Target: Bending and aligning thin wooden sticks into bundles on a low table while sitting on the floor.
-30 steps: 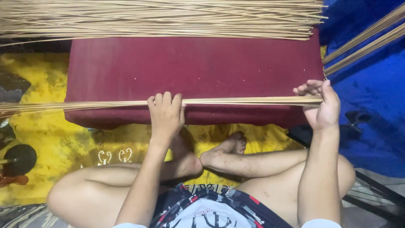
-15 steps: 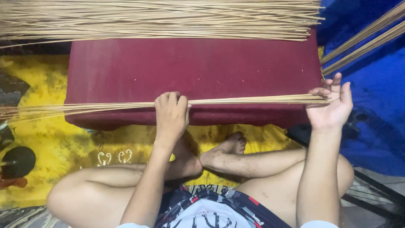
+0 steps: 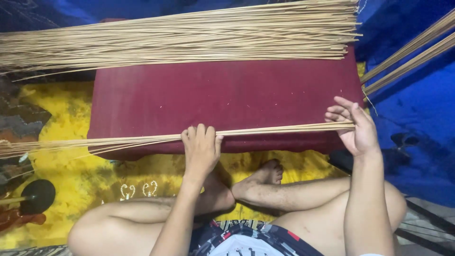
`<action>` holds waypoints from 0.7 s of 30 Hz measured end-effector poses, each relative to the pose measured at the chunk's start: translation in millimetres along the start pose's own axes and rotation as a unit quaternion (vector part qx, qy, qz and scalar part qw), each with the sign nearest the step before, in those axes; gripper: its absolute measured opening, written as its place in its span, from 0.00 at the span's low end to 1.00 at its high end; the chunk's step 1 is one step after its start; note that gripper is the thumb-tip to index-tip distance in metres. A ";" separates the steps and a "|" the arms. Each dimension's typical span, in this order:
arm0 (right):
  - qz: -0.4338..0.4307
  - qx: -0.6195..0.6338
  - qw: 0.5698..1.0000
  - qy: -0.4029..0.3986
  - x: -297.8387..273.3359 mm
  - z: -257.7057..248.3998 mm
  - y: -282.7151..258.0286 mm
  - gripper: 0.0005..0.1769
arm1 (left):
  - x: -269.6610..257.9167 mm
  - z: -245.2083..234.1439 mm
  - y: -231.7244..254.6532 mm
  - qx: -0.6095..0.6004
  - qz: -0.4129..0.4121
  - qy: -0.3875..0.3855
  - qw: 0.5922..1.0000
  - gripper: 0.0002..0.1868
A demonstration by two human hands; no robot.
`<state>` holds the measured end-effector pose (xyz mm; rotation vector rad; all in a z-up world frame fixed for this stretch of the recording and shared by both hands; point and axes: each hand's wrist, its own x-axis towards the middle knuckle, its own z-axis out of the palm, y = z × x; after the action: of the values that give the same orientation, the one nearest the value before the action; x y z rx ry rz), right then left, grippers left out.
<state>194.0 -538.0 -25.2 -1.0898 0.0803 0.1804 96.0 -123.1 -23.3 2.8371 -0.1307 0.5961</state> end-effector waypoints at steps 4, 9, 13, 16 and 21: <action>0.030 -0.192 0.981 -0.005 -3.0 19.1 -4.1 0.27 | -4.1 6.7 -21.4 0.013 0.018 0.008 1.000 0.13; -0.063 -0.174 0.980 0.072 15.3 -17.3 27.1 0.26 | -11.6 26.9 -30.2 0.018 0.051 0.025 0.998 0.24; -0.121 -0.346 0.927 0.077 -0.8 2.4 15.6 0.23 | -1.2 22.7 -25.9 0.013 0.042 0.043 0.998 0.25; -0.283 -0.637 0.713 0.074 -6.6 9.7 7.9 0.13 | 9.3 21.0 -27.6 0.017 0.054 0.053 0.997 0.26; -0.342 -0.799 0.493 0.047 -19.5 60.1 5.4 0.11 | 16.2 23.1 -22.4 0.018 0.054 0.061 0.996 0.22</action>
<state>172.4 -484.4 0.8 -2.9270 -0.5730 -0.7455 122.8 -107.8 -42.1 2.8337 -0.2556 0.8007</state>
